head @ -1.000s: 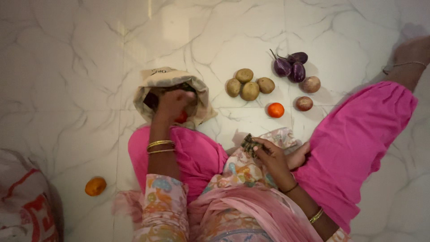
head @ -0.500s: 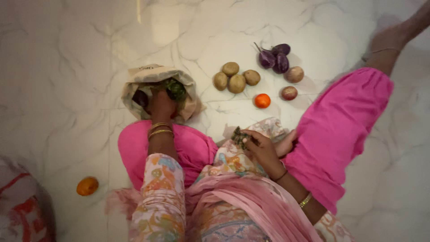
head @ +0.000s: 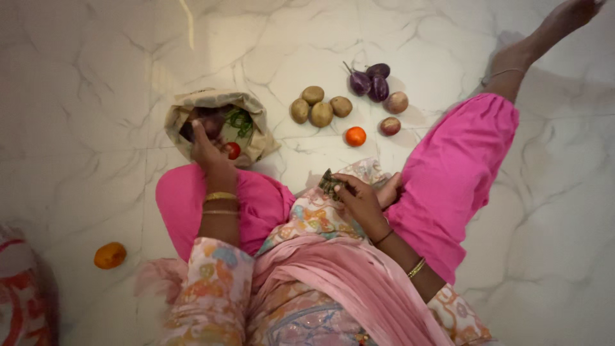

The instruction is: The person sits on the floor and peels potatoes and eggplants using a small knife. They handle the vegetables one at a time, removing the skin and placing the peeled items into a nearby bag.

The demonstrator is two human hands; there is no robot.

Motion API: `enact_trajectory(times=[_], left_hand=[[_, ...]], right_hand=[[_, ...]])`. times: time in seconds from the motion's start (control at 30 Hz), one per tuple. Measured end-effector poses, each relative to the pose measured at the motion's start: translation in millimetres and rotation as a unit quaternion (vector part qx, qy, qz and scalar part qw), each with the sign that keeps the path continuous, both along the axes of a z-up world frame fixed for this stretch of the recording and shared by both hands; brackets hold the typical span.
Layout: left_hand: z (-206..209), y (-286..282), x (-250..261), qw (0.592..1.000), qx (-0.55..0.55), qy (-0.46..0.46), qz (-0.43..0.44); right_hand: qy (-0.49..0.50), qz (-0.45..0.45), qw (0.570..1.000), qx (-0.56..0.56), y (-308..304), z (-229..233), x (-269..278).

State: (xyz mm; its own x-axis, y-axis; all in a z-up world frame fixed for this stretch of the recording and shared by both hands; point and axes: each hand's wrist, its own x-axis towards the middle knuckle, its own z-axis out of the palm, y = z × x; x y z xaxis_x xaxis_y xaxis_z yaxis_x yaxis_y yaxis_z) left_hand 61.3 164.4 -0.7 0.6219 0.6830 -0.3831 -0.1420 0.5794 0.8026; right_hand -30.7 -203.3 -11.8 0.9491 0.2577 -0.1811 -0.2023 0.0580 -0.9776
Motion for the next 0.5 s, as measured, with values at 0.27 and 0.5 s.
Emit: enact_trajectory(times=[0.27, 0.5], left_hand=[[-9.8, -81.5, -48.0, 0.965, -0.004, -0.073, -0.251], [34.2, -134.4, -100.3, 0.863, 0.022, -0.034, -0.504]], right_hand=[[-0.022, -0.096, 0.995, 0.004, -14.0, -5.7, 3.2], [-0.089, -0.107, 0.990, -0.031, -7.0, -7.0, 18.1]])
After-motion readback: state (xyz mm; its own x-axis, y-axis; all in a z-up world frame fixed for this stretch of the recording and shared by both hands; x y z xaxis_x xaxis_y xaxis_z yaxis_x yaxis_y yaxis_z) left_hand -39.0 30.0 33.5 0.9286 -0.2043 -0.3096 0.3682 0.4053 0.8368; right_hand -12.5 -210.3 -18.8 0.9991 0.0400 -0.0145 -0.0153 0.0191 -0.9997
